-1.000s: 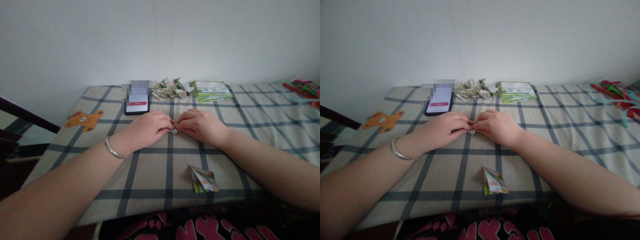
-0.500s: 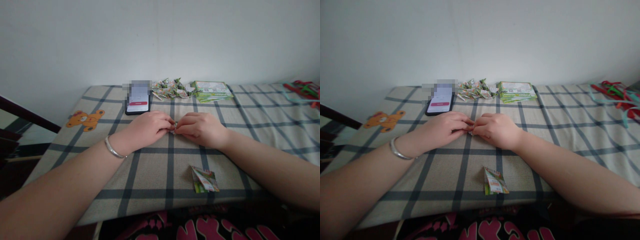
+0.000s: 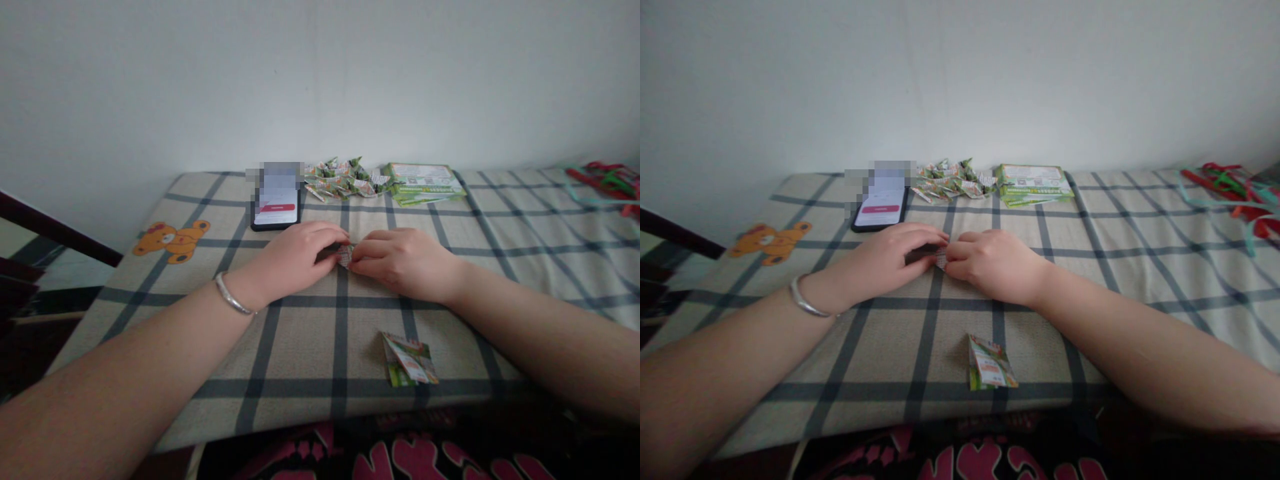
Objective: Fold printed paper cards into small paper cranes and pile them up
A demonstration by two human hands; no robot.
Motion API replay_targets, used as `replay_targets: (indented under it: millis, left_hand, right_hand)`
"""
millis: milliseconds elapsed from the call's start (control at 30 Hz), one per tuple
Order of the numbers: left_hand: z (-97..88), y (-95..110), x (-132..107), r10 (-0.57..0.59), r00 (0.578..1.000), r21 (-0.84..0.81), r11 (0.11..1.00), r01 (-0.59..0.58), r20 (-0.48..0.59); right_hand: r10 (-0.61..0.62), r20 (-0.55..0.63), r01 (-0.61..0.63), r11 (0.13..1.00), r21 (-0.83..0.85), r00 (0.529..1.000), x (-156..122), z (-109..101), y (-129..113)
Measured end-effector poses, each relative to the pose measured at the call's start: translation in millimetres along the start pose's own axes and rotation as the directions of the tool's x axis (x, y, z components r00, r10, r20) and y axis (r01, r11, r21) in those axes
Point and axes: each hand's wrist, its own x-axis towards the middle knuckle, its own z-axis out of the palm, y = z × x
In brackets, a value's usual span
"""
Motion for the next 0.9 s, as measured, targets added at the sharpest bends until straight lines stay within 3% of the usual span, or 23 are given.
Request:
replay_targets:
  millis: [167, 300, 667, 900]
  left_hand:
    - [3.2, 3.0, -0.7, -0.012, 1.0, 0.06, 0.998, 0.012, 0.002]
    - [3.1, 6.0, -0.4, -0.043, 0.999, 0.072, 0.997, 0.041, 0.026]
    - [7.3, 4.4, 1.9, -0.229, 0.972, -0.137, 0.966, 0.221, -0.047]
    - [7.0, 7.1, 2.0, -0.209, 0.975, -0.189, 0.963, 0.192, -0.071]
  right_hand:
    - [0.005, -0.069, 0.003, 0.994, 0.108, 0.998, -2.7, 5.1, 5.8]
    - [0.095, -0.116, -0.064, 0.967, 0.247, 0.989, -2.9, 10.8, 7.3]
    - [0.283, -0.104, -0.227, 0.902, 0.367, 0.954, 0.3, 17.7, 9.5]
    - [0.464, -0.137, -0.388, 0.842, 0.374, 0.875, 2.1, 21.1, 4.9]
